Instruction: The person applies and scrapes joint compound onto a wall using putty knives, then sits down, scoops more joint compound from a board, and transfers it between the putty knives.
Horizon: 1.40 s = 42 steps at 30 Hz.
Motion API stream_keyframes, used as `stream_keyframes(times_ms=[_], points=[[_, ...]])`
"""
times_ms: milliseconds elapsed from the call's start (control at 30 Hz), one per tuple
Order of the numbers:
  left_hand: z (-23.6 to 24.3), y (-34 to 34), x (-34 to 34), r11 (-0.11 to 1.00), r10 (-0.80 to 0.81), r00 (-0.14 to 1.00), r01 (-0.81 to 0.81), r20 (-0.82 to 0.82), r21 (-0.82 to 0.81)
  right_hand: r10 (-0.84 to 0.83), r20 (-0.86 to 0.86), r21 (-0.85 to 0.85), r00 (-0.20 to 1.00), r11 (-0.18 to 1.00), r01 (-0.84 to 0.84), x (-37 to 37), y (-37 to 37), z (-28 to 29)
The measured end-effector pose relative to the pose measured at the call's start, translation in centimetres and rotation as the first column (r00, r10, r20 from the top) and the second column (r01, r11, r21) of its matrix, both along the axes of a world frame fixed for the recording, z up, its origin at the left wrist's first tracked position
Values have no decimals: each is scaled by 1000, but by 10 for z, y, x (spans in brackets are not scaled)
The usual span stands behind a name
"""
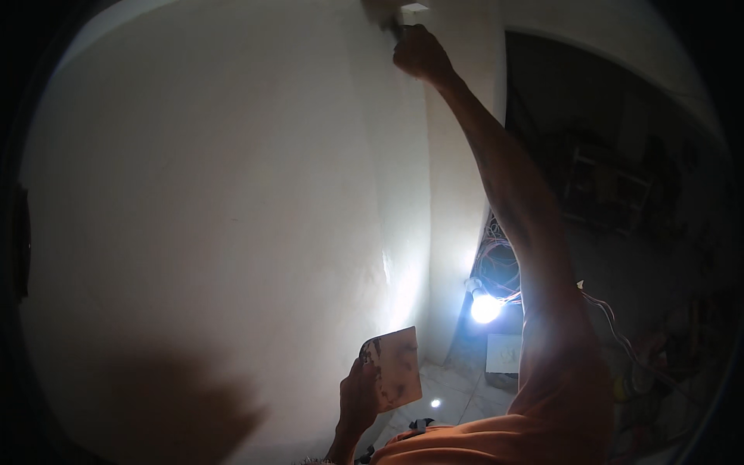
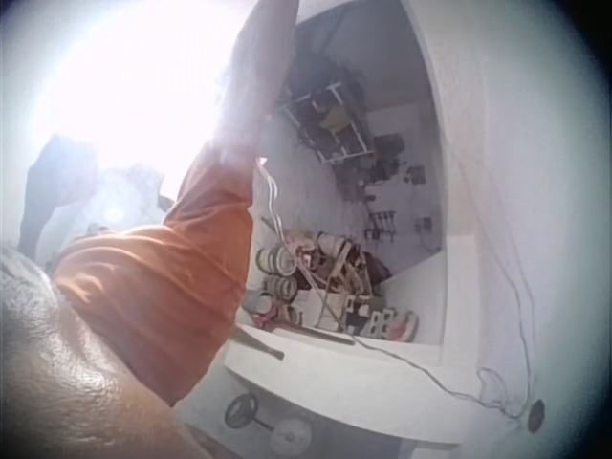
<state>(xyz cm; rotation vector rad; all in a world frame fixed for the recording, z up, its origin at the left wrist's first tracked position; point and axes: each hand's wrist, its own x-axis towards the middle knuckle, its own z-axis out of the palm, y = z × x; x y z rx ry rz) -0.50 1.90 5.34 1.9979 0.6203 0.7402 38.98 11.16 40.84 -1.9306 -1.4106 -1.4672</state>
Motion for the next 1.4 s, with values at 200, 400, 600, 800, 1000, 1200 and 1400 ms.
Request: stream_keyframes(times_ms=[200,400,600,800,1000,1200,1400], points=[[-5,2,5,951,-57,993,86,-105,298,387,-321,264,865,913,-310,-80,-16,-50],[6,-11,10,999,-24,999,25,-40,30,447,-521,417,727,877,-240,-38,-52,-38],[3,-16,9,1000,-12,999,13,-49,15,194,-459,266,867,961,-74,51,-2,-45],[-5,-10,5,997,58,998,-58,-7,44,255,-536,182,805,966,-185,-36,3,-55],[-2,-7,13,1000,10,1000,-11,-28,-7,472,-560,434,681,867,-245,-26,-43,-57],[7,-20,17,982,-9,998,20,-57,188,277,-466,263,840,950,-168,41,-15,-30],[7,-20,14,999,13,1000,-14,-22,-31,223,-519,217,825,968,-125,-9,2,-27]])
